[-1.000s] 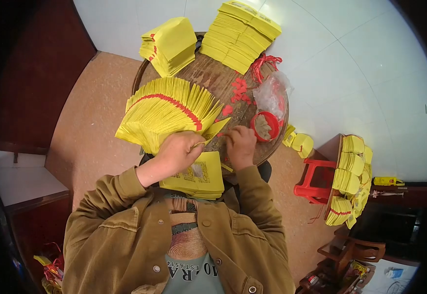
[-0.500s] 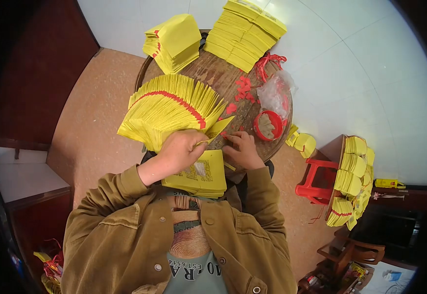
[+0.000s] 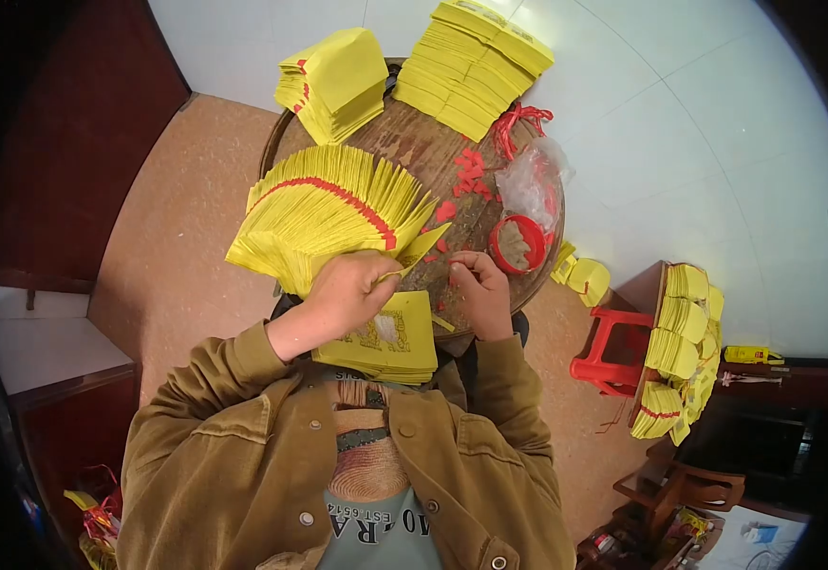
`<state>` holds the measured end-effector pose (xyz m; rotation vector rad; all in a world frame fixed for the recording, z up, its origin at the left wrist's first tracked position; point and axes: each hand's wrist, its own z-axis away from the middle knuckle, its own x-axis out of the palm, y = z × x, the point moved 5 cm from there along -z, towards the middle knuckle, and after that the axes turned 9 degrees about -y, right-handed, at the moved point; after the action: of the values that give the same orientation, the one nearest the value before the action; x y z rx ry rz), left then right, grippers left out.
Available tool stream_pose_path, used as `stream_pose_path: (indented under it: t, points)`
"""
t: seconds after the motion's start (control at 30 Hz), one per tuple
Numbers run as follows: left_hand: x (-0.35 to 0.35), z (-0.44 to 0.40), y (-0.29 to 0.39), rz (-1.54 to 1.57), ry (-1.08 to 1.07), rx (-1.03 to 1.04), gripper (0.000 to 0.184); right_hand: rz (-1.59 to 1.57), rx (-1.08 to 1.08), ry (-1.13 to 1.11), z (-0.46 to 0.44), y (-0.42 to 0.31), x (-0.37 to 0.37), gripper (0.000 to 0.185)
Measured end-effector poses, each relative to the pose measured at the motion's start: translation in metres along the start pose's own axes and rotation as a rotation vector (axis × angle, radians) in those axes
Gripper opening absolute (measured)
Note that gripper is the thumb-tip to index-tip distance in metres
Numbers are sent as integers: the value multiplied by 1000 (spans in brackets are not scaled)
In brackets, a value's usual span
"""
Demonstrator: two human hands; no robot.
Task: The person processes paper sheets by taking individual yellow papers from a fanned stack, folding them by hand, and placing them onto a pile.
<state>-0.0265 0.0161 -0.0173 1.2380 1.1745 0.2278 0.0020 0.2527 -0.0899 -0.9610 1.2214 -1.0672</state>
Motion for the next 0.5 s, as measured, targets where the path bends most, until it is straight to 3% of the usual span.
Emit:
stream_pose_path:
  t: [0.07, 0.23, 0.37, 0.5]
  points:
    - [0, 1, 0, 1, 12, -4, 11, -157, 43, -32, 7, -10, 0, 17]
    - [0, 3, -3, 9, 4, 10, 11, 75, -192, -134, 21, -66, 12, 15]
    - [4, 3, -3, 8, -85, 79, 9, 569, -516, -175, 29, -100, 29, 9]
    - [3, 1, 1, 3, -149, 88, 11, 637, -543, -149, 24, -111, 39, 7]
